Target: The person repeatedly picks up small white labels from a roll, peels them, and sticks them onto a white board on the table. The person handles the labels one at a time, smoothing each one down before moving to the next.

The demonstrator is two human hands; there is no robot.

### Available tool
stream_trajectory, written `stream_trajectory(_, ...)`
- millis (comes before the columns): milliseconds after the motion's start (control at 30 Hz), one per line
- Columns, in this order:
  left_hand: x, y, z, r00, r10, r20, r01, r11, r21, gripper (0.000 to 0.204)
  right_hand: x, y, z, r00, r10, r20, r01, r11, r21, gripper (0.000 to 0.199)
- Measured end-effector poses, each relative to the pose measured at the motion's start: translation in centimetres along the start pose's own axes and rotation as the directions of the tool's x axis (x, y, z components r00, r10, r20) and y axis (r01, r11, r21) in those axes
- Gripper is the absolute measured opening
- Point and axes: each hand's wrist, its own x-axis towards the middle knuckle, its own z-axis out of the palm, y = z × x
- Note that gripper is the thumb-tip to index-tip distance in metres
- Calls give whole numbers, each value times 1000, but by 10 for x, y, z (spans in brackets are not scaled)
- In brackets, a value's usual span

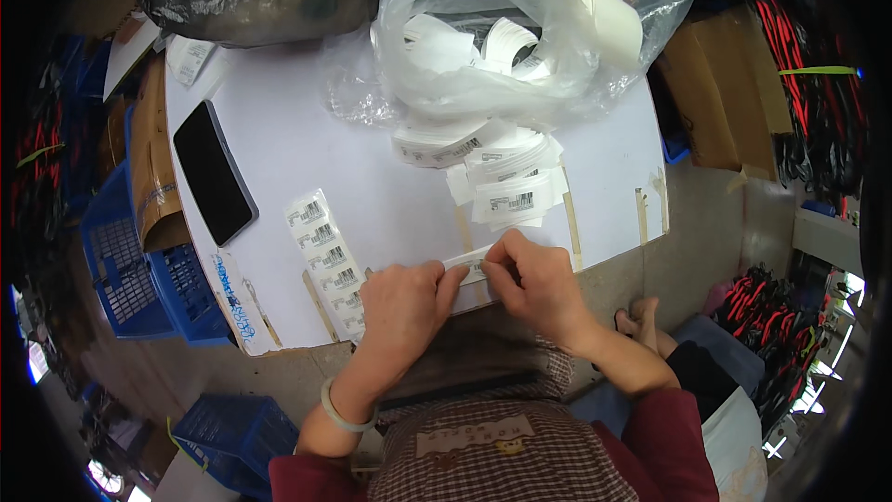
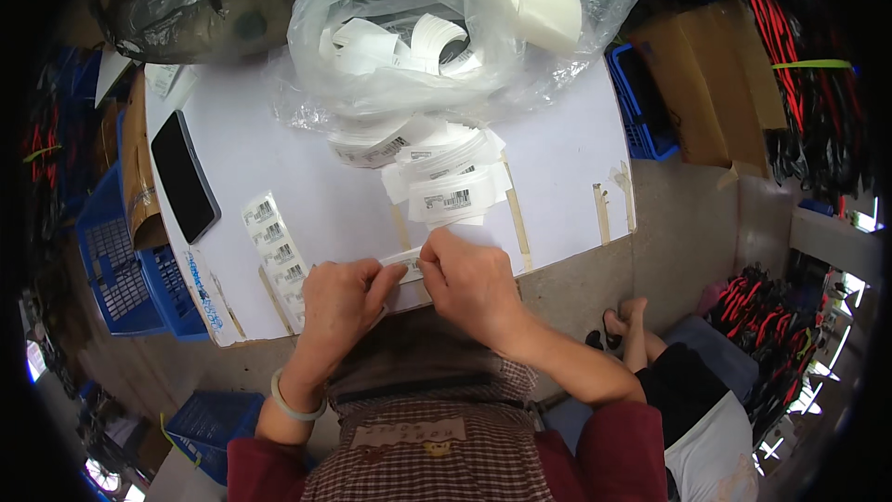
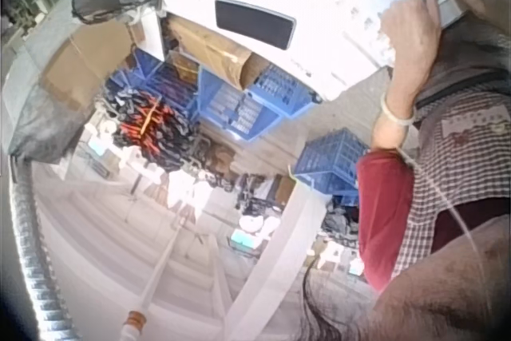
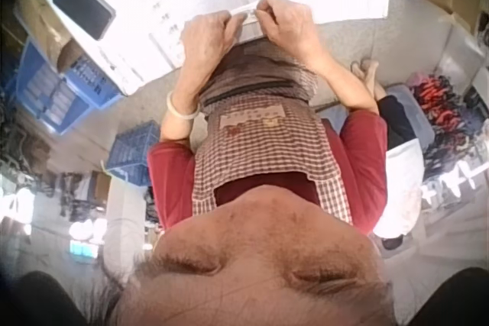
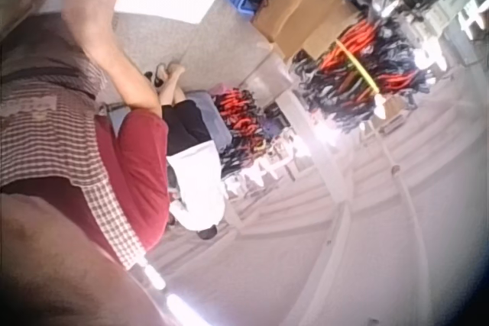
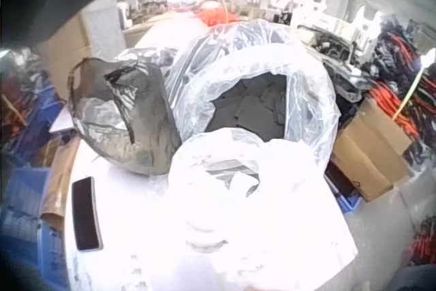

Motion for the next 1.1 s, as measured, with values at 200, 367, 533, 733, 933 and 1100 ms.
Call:
stream_trajectory(200, 7, 15, -30, 996, -70, -49, 57, 971, -234, 35, 18, -2, -37, 987, 154, -39, -143, 967, 212, 14)
stream_trajectory(367, 64, 17, -9, 990, 119, -71, -105, 979, 173, 32, 49, 2, -38, 993, -25, -119, -14, 950, -311, 21)
stream_trajectory(533, 74, 23, -19, 986, -22, 168, 4, 995, 103, 34, 46, -1, -50, 993, 7, -117, -51, 922, -383, 28)
stream_trajectory(733, 36, 13, -45, 955, 69, 288, 211, 526, -824, 37, 14, -21, -18, 891, -425, -160, 446, 885, 132, 26)
stream_trajectory(933, -6, 9, -52, 958, 124, 260, 171, 481, -860, 45, -2, -26, -10, 983, -180, -41, 180, 887, 426, 26)
stream_trajectory(1100, -25, 6, -37, 970, 82, 229, 171, 441, -881, 30, -13, -19, -3, 997, -44, 67, -5, 801, 599, 22)
